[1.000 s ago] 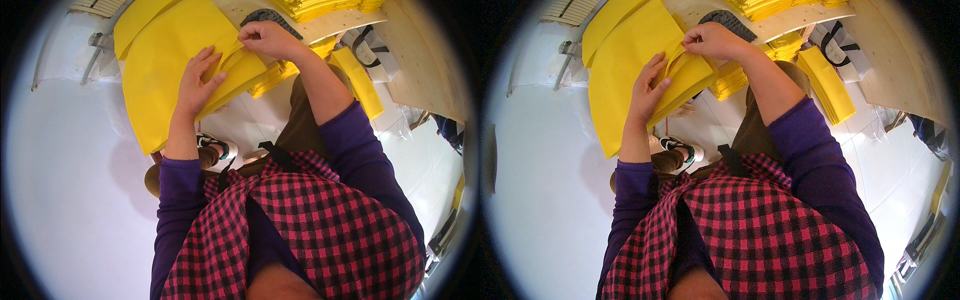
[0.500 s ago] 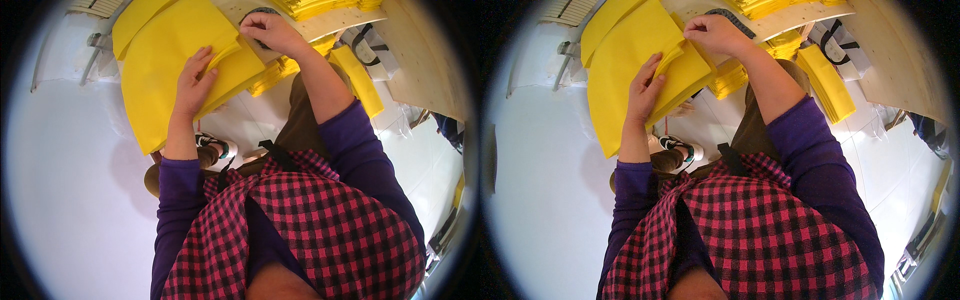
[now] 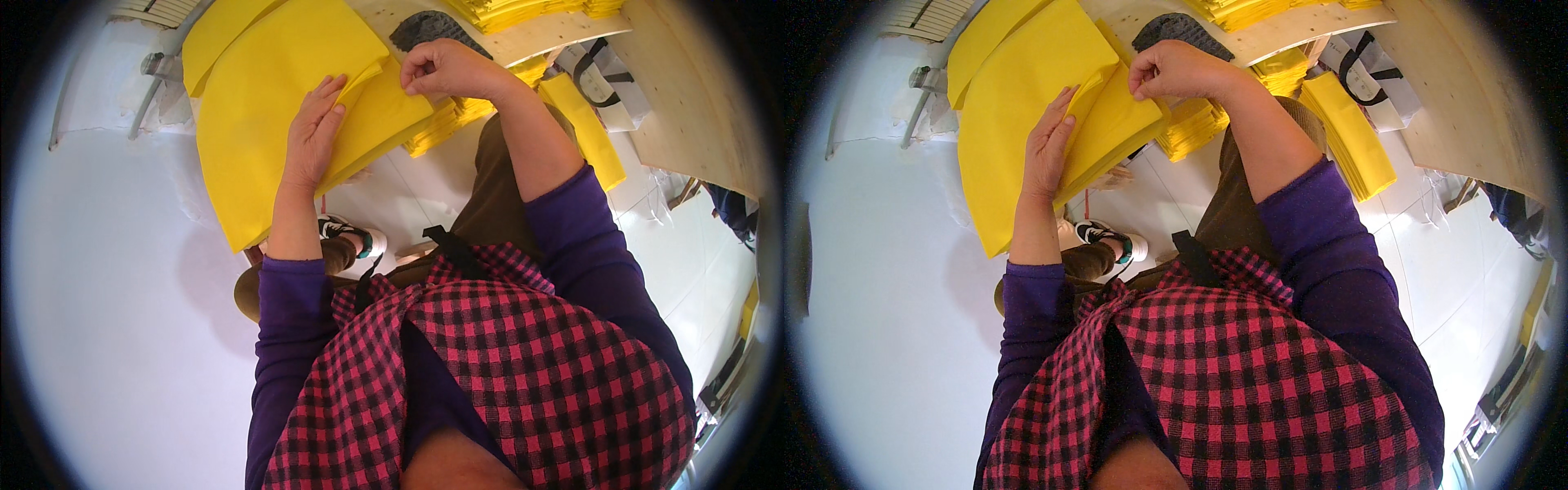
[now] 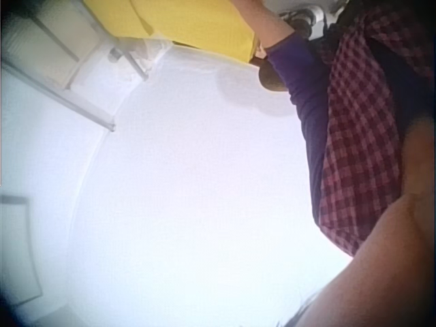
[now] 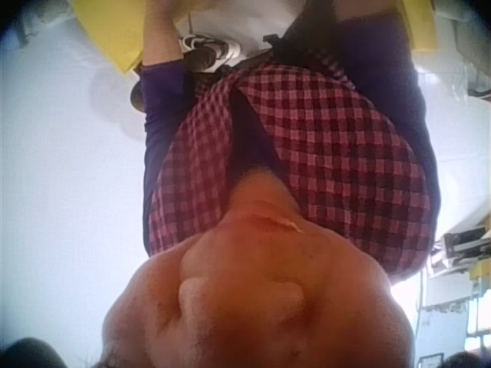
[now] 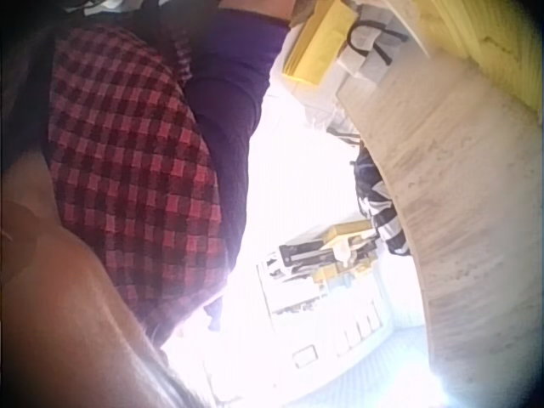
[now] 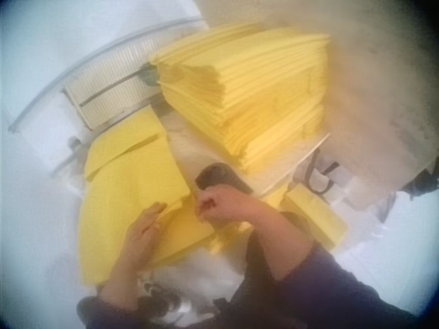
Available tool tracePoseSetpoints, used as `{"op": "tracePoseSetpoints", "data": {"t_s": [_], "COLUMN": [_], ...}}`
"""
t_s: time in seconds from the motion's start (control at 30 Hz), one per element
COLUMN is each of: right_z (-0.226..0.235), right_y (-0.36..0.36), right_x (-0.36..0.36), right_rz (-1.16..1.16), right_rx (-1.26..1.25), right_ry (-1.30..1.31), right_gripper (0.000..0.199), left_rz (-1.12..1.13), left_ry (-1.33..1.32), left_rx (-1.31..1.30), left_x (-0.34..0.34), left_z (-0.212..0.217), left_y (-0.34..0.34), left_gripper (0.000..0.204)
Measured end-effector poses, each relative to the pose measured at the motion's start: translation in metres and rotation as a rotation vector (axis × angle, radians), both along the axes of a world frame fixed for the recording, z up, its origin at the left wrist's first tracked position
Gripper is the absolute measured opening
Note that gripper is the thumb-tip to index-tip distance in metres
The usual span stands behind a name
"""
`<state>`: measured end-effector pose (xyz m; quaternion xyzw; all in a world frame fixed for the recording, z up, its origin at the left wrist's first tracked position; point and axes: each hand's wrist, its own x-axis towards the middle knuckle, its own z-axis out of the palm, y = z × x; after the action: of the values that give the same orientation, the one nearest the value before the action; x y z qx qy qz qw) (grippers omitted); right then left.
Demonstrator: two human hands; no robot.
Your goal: The person sits and repeatedly folds yellow foam sheets in half by hand, then stacks the folded pieces on a wooden workbench. The person handles the sheets one at a time, aligning edges before folding and stacking.
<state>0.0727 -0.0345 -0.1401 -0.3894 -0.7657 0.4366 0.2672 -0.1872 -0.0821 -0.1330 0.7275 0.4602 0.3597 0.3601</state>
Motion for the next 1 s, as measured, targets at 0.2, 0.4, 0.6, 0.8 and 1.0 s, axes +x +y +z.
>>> {"op": "tracePoseSetpoints", "data": {"t_s": [0.2, 0.4, 0.6, 0.8, 1.0], "right_z": [0.002, 0.010, 0.008, 0.007, 0.005], "right_y": [-0.003, -0.001, 0.001, 0.000, -0.005], "right_x": [-0.004, -0.010, -0.021, -0.010, 0.006], "right_rz": [-0.072, -0.084, -0.161, -0.249, 0.017], "right_rx": [0.030, 0.043, 0.042, 0.113, 0.111], "right_ry": [0.039, 0.035, 0.125, 0.205, 0.060], "right_gripper": [0.018, 0.012, 0.012, 0.012, 0.014], "left_rz": [-0.063, -0.057, -0.068, 0.024, 0.066], "left_ry": [0.035, 0.101, 0.208, 0.051, -0.067], "left_rx": [-0.001, 0.059, 0.125, -0.026, -0.145], "left_x": [-0.005, 0.000, 0.003, 0.000, -0.006], "left_z": [-0.002, 0.001, 0.004, -0.003, -0.010], "left_y": [0.003, -0.001, -0.002, 0.000, 0.003], "left_gripper": [0.038, 0.037, 0.042, 0.039, 0.042]}}
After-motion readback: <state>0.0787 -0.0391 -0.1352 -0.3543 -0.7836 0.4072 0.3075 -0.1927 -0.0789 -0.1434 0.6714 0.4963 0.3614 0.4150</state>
